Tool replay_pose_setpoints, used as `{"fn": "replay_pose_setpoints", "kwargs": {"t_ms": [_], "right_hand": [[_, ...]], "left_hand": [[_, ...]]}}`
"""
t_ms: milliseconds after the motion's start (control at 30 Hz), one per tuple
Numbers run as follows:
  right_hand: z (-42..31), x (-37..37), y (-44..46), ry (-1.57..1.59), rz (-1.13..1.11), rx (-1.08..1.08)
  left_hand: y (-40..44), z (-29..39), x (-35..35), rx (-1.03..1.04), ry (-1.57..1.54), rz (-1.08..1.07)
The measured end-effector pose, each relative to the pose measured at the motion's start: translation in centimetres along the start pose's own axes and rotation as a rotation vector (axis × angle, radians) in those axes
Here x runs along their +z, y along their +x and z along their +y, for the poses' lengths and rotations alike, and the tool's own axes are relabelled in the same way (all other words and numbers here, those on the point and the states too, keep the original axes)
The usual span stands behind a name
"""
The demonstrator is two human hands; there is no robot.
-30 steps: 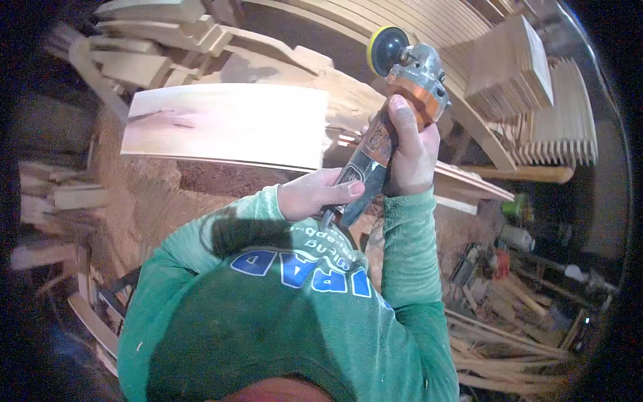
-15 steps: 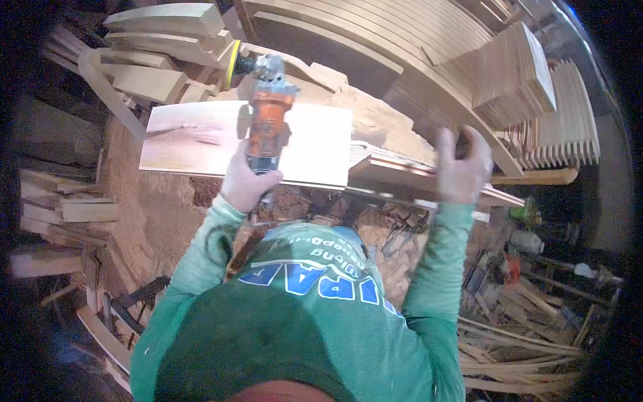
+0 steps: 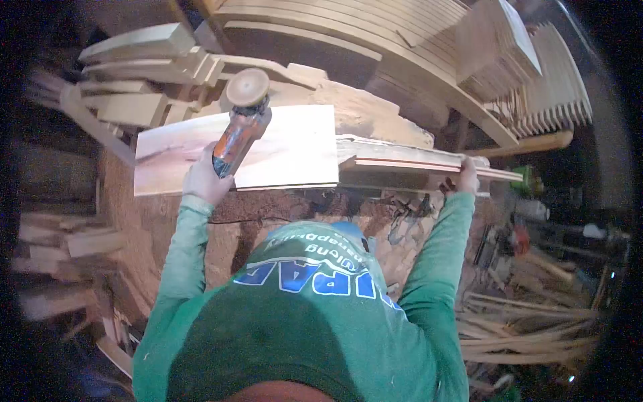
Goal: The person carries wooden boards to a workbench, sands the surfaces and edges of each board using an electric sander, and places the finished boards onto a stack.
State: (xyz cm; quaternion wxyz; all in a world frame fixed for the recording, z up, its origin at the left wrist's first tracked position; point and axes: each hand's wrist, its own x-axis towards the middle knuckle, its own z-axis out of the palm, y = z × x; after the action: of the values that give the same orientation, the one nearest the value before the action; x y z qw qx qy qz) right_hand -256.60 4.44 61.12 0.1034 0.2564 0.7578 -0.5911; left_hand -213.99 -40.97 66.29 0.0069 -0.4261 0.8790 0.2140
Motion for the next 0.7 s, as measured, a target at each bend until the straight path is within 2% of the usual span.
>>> {"fn": "replay_pose_setpoints", "kwargs": {"t_ms": [33,100,167,233,300,367,500,567,600,667,700], "right_hand": [[0.0,0.5,-0.6,0.107,-0.065,0.054],[-2.1,2.0,-5.7,0.072,0.063,0.041],[-1.4,0.9,-3.7,0.093,-0.006,-0.008],[-1.6,0.8,-3.5,0.128,0.039,0.032],[3.2,-2.1,4.9,-0.136,0.122,-0.011],[2.8,-1.8,-1.9,0.118,0.153,0.087],[5.1,-5.4,-1.7,0.170,0.167,-0.041],[4.6,-6.8,-2.0,0.286,0.046,-0.143],[2.4,-7.5,-3.9,0.247,0.004,-0.258],[-2.1,-8.5,-5.5,0.506,-0.102,-0.388],[-5.0,-9.3,-6.5,0.418,-0.139,-0.487]], "left_hand": [[0.1,-0.1,0.5,0.030,0.001,0.025],[0.0,-0.3,1.2,0.097,0.001,0.062],[-0.4,-0.3,1.5,0.106,-0.007,0.041],[-0.6,-0.6,1.8,0.152,-0.011,0.083],[-0.6,-0.4,1.5,0.139,-0.028,0.039],[-0.5,-0.6,1.6,0.140,-0.032,0.023],[-0.7,-0.6,1.3,0.148,-0.050,0.012],[-0.4,-1.6,1.9,0.186,-0.056,0.047],[-0.4,-1.4,1.9,0.171,-0.044,0.057],[-0.7,-0.7,1.9,0.135,-0.008,0.067],[-0.8,-0.4,2.1,0.108,-0.017,0.074]]}}
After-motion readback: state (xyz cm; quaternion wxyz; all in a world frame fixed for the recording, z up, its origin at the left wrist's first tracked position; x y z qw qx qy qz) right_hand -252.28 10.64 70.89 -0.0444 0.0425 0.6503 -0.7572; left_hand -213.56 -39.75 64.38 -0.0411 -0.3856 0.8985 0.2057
